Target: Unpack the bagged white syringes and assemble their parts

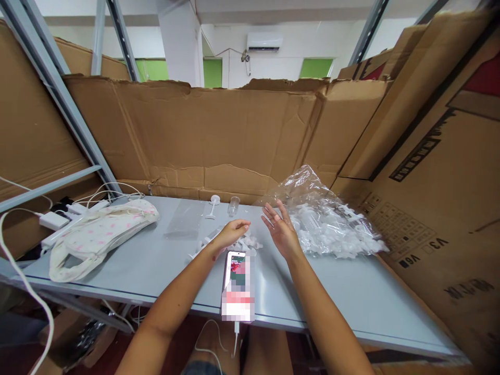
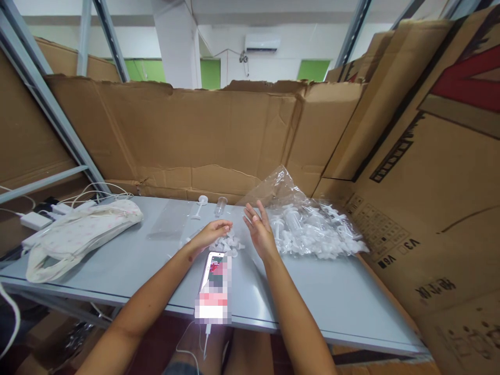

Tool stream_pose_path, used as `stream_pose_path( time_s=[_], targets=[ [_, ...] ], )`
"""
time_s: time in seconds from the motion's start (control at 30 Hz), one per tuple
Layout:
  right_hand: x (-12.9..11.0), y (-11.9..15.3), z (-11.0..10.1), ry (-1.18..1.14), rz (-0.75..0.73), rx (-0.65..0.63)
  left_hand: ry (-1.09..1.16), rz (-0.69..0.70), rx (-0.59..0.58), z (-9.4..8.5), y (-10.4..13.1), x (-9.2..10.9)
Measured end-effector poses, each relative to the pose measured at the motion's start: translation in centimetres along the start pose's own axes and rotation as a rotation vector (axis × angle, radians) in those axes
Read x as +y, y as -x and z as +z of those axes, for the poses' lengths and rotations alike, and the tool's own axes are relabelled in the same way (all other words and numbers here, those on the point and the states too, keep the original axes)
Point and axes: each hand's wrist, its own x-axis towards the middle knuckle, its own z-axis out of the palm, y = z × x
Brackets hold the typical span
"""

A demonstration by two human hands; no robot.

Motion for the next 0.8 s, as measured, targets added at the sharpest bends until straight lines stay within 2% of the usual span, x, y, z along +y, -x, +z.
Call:
stream_pose_path(
  time_s=[0.07, 0.23, 0.33, 0.43, 0.57, 0.67, 0.73, 0.8],
  targets=[
    [-0.4, 0.0, 0.0, -0.026, -0.022, 0.022, -0.007, 0.017, 0.037, 0.0, 0.0, 0.1],
    [-1.5, -0.1, 0.0, -0.083, -0.147, 0.100, 0.040, 0.144, 0.261, -0.2, 0.1, 0.9],
    [-1.9, -0.1, -0.2, -0.078, -0.114, 0.098, 0.142, 0.154, 0.278, -0.7, 0.3, 1.7],
    [-2.2, 0.0, -0.2, -0.067, 0.013, 0.026, 0.284, 0.112, 0.227, -1.4, 0.5, 2.4],
    [-2.4, 0.4, -0.1, -0.082, 0.255, -0.163, 0.468, 0.035, 0.041, -2.7, 0.7, 3.1],
    [-2.3, 0.8, -0.1, -0.059, 0.431, -0.283, 0.511, -0.013, -0.081, -3.2, 0.9, 3.5],
    [-2.1, 0.9, 0.0, -0.015, 0.537, -0.352, 0.501, -0.017, -0.109, -3.2, 1.1, 3.6],
    [-1.9, 1.0, -0.1, 0.032, 0.636, -0.416, 0.474, -0.002, -0.090, -2.9, 1.2, 3.7]
  ],
)
